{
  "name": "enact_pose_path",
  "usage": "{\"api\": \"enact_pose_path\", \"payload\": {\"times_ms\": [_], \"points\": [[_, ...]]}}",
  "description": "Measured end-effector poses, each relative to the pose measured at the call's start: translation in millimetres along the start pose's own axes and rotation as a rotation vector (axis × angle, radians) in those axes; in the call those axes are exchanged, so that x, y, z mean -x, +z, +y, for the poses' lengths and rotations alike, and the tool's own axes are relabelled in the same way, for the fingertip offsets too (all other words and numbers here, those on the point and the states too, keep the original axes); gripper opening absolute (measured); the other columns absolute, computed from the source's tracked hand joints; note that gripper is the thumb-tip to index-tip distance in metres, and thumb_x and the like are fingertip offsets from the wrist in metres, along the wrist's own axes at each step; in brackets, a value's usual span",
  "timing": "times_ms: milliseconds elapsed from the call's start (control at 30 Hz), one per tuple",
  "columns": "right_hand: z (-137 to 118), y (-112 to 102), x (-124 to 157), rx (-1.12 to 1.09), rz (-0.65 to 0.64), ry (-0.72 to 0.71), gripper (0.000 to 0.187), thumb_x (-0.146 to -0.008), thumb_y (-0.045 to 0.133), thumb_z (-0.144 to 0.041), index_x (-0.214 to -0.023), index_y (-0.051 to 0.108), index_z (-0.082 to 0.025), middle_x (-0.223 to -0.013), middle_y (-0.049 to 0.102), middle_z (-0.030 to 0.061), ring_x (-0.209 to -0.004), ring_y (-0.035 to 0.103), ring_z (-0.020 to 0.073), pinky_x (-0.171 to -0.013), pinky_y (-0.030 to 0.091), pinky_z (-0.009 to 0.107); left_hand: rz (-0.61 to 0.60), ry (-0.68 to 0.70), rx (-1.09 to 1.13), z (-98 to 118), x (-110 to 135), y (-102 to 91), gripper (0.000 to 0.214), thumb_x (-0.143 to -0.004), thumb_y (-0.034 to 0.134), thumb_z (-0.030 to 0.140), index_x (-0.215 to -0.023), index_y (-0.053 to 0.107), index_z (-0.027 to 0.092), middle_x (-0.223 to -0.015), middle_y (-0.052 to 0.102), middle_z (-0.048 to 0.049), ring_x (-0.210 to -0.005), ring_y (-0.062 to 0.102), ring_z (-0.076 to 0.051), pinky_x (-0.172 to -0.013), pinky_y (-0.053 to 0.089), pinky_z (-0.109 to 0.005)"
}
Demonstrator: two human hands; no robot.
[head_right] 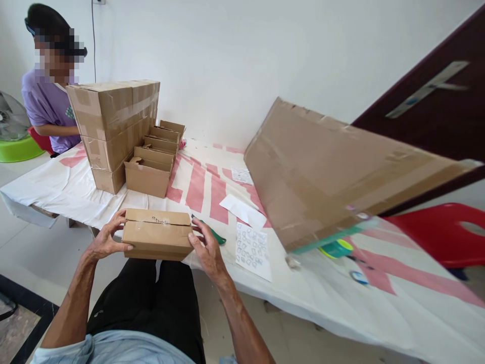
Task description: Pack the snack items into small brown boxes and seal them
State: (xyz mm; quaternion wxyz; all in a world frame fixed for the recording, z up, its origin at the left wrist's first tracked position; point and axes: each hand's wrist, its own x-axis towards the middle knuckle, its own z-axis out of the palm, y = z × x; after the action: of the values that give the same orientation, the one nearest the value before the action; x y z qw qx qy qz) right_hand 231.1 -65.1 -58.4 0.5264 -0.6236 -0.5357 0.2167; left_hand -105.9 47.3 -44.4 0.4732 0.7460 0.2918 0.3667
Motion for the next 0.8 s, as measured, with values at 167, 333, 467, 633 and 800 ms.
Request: {"api": "enact_pose_path", "payload": {"times_ms": [167, 333, 467, 633, 800], "points": [[43, -26, -26, 0.275, 0.118, -0.107, 0.067, -0.093, 0.057, -0.083, -0.119, 0.076, -0.024, -0.126, 0.072, 0.0170, -0.125, 0.064, 0.0372, -0.114, 0.049, 0.062, 0.024, 0.011, -0.046, 2, 2, -2.3, 0.062, -0.069, 0.099, 0.045, -0.122, 0.071, 0.026, -0.168, 0.038, -0.0157, -0.159, 0.036, -0.044, -0.121, 0.046, -0.059], [37, -32, -34, 0.239, 0.074, -0.046, 0.077, -0.091, 0.056, -0.086, -0.129, 0.073, -0.021, -0.132, 0.069, 0.0185, -0.127, 0.063, 0.0382, -0.111, 0.052, 0.062, 0.056, 0.064, -0.170, 16, -1, -0.3, 0.068, -0.068, 0.099, 0.042, -0.127, 0.068, 0.028, -0.165, 0.043, -0.0133, -0.157, 0.038, -0.042, -0.127, 0.040, -0.060], [-16, -19, -29, 0.213, -0.176, -0.213, 0.080, -0.087, 0.079, -0.067, -0.156, 0.059, -0.033, -0.165, 0.051, 0.0104, -0.155, 0.044, 0.0361, -0.130, 0.037, 0.058, 0.053, 0.117, -0.243, 36, -9, 8.8, 0.071, -0.064, 0.101, 0.040, -0.126, 0.069, 0.027, -0.162, 0.046, -0.0138, -0.157, 0.039, -0.043, -0.130, 0.037, -0.059], [-37, -10, -28, 0.192, -0.365, -0.209, 0.098, -0.079, 0.088, -0.062, -0.165, 0.049, -0.036, -0.172, 0.043, 0.0080, -0.161, 0.036, 0.0378, -0.134, 0.032, 0.060, 0.027, 0.132, -0.256, 60, -16, 20.8, 0.075, -0.067, 0.101, 0.044, -0.131, 0.065, 0.028, -0.168, 0.044, -0.0152, -0.157, 0.041, -0.044, -0.128, 0.036, -0.060], [-16, -12, -28, 0.267, -0.364, -0.253, 0.105, -0.076, 0.092, -0.059, -0.167, 0.044, -0.036, -0.175, 0.037, 0.0099, -0.162, 0.034, 0.0382, -0.134, 0.029, 0.060, 0.017, 0.158, -0.165, 64, -21, 24.4, 0.107, -0.066, 0.101, 0.056, -0.156, 0.050, 0.028, -0.170, 0.044, -0.0173, -0.155, 0.045, -0.046, -0.127, 0.037, -0.061]]}}
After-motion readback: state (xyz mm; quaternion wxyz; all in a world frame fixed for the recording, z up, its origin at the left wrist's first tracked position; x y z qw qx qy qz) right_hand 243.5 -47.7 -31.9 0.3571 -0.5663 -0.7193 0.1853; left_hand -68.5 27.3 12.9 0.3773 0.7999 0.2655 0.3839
